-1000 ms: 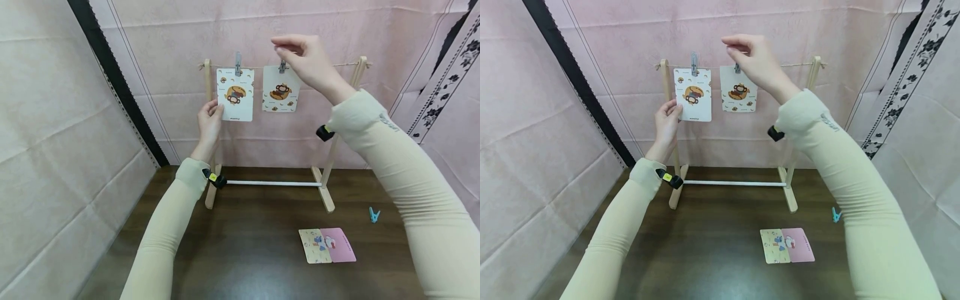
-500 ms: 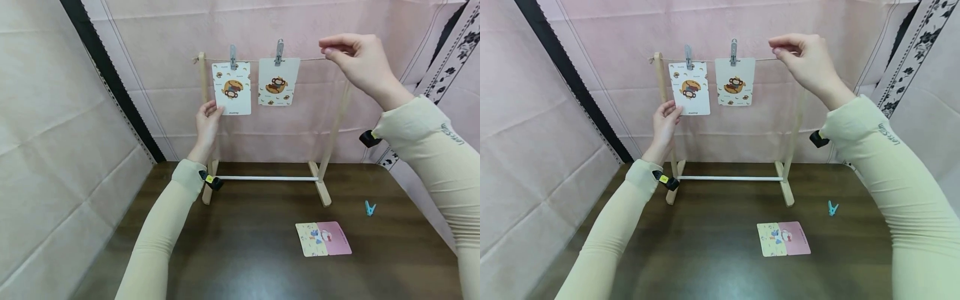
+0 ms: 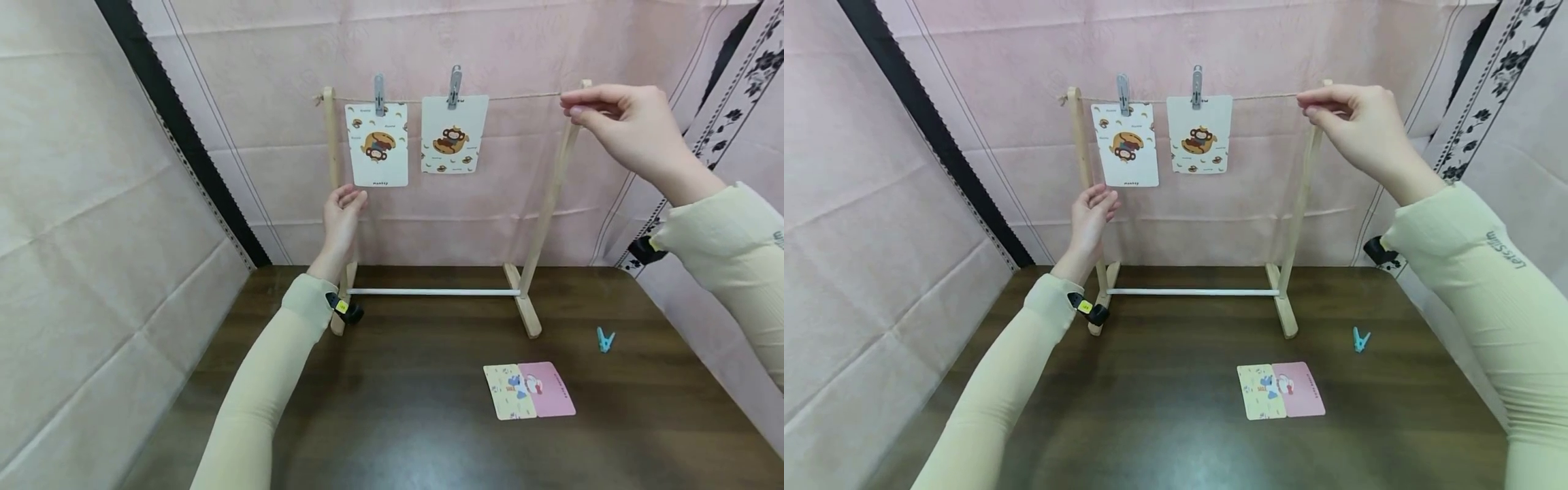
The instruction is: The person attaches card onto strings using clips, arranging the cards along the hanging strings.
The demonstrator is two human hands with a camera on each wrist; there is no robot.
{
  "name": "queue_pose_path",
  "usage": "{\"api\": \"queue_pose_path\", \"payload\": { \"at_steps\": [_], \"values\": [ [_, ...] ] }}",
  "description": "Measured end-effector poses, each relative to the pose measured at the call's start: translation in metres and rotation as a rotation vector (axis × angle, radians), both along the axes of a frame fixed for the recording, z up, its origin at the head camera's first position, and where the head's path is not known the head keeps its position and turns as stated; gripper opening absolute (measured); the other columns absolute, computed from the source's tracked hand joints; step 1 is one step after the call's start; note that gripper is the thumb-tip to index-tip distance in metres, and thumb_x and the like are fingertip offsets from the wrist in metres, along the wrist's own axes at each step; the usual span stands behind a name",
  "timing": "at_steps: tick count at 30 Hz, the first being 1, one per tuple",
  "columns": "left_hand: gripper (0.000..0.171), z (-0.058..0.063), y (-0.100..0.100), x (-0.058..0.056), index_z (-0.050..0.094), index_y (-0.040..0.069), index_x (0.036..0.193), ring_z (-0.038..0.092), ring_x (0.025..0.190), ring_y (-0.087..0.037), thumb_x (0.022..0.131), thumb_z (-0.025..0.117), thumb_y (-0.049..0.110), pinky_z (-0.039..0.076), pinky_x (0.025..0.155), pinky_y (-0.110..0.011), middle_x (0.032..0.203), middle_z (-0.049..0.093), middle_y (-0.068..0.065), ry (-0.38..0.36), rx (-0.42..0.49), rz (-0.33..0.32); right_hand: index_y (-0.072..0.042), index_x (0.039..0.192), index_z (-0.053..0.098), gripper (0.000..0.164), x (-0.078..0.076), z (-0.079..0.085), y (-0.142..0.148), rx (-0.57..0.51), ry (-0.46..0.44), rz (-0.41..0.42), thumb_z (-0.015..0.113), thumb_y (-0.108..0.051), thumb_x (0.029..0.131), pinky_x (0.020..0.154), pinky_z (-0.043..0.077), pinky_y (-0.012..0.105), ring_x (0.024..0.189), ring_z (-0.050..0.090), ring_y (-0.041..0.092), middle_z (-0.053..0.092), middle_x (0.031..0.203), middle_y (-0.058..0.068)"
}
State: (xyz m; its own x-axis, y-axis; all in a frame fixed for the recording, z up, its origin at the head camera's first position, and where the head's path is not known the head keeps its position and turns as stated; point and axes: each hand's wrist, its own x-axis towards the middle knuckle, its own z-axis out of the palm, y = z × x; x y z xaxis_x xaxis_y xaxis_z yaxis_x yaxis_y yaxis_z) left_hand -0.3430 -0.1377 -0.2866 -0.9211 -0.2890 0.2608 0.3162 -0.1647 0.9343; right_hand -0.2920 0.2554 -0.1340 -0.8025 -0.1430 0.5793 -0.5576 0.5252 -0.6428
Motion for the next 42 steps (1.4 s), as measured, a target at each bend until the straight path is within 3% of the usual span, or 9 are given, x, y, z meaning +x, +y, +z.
{"api": "queue_pose_path", "payload": {
  "at_steps": [6, 11, 15, 19, 25, 34, 39, 42],
  "values": [
    [0.049, -0.017, 0.001, 0.004, 0.044, -0.009, 0.141, 0.063, 0.097, -0.019, 0.098, 0.063, 0.006, 0.047, 0.102, -0.038, 0.117, 0.06, -0.013, -0.014, -0.019, -0.042, -0.017, 0.125, 0.073, 0.028, 0.006, -0.016, 0.025, 0.021, -0.043, -0.057, 0.068, -0.025, 0.098, 0.072, 0.043, 0.007, 0.088, 0.064, -0.01, 0.07, 0.099, -0.027],
    [0.048, -0.025, 0.001, 0.009, 0.045, -0.007, 0.141, 0.062, 0.087, -0.01, 0.099, 0.062, 0.006, 0.049, 0.094, -0.031, 0.116, 0.061, -0.011, -0.038, -0.052, -0.073, -0.018, 0.128, 0.071, 0.03, 0.012, -0.027, 0.046, 0.026, -0.092, -0.101, 0.066, -0.026, 0.099, 0.071, 0.043, 0.006, 0.087, 0.064, -0.011, 0.07, 0.099, -0.028],
    [0.047, -0.03, 0.0, 0.015, 0.046, -0.005, 0.141, 0.062, 0.093, -0.014, 0.1, 0.063, 0.009, 0.048, 0.088, -0.026, 0.125, 0.06, -0.015, -0.085, -0.109, -0.118, -0.018, 0.132, 0.068, 0.034, 0.015, -0.037, 0.06, 0.014, -0.106, -0.12, 0.065, -0.026, 0.1, 0.072, 0.042, 0.005, 0.086, 0.064, -0.012, 0.069, 0.101, -0.028],
    [0.047, -0.037, 0.002, 0.023, 0.049, -0.002, 0.141, 0.062, 0.105, -0.022, 0.1, 0.063, 0.013, 0.049, 0.091, -0.029, 0.132, 0.058, -0.017, -0.15, -0.213, -0.172, -0.017, 0.138, 0.062, 0.038, 0.013, -0.051, 0.071, -0.008, -0.089, -0.142, 0.063, -0.021, 0.1, 0.068, 0.044, 0.005, 0.083, 0.065, -0.012, 0.068, 0.098, -0.028],
    [0.044, -0.051, 0.016, 0.032, 0.052, -0.001, 0.14, 0.062, 0.113, -0.03, 0.101, 0.063, 0.017, 0.05, 0.095, -0.035, 0.13, 0.061, -0.019, -0.17, -0.357, -0.257, -0.015, 0.139, 0.062, 0.039, 0.015, -0.08, 0.089, -0.004, -0.064, -0.194, 0.063, -0.018, 0.1, 0.061, 0.044, 0.007, 0.077, 0.064, -0.012, 0.066, 0.093, -0.031],
    [0.038, -0.059, 0.041, 0.042, 0.059, 0.002, 0.133, 0.064, 0.105, -0.026, 0.1, 0.064, 0.02, 0.051, 0.09, -0.035, 0.124, 0.064, -0.014, -0.17, -0.46, -0.372, -0.012, 0.143, 0.056, 0.046, 0.028, -0.128, 0.109, 0.048, -0.101, -0.335, 0.062, -0.028, 0.101, 0.065, 0.041, 0.005, 0.081, 0.055, -0.019, 0.058, 0.094, -0.039],
    [0.035, -0.066, 0.053, 0.046, 0.062, 0.002, 0.131, 0.065, 0.099, -0.024, 0.1, 0.065, 0.018, 0.051, 0.082, -0.03, 0.12, 0.065, -0.013, -0.178, -0.486, -0.412, -0.01, 0.14, 0.059, 0.045, 0.032, -0.159, 0.115, 0.041, -0.065, -0.407, 0.062, -0.031, 0.101, 0.066, 0.04, 0.005, 0.08, 0.053, -0.019, 0.057, 0.092, -0.04],
    [0.032, -0.072, 0.058, 0.05, 0.063, 0.003, 0.128, 0.066, 0.098, -0.023, 0.1, 0.065, 0.017, 0.052, 0.085, -0.032, 0.118, 0.066, -0.012, -0.182, -0.489, -0.435, -0.009, 0.139, 0.061, 0.044, 0.032, -0.173, 0.117, 0.035, -0.043, -0.44, 0.063, -0.031, 0.1, 0.068, 0.039, 0.005, 0.078, 0.051, -0.02, 0.055, 0.091, -0.041]
  ]
}}
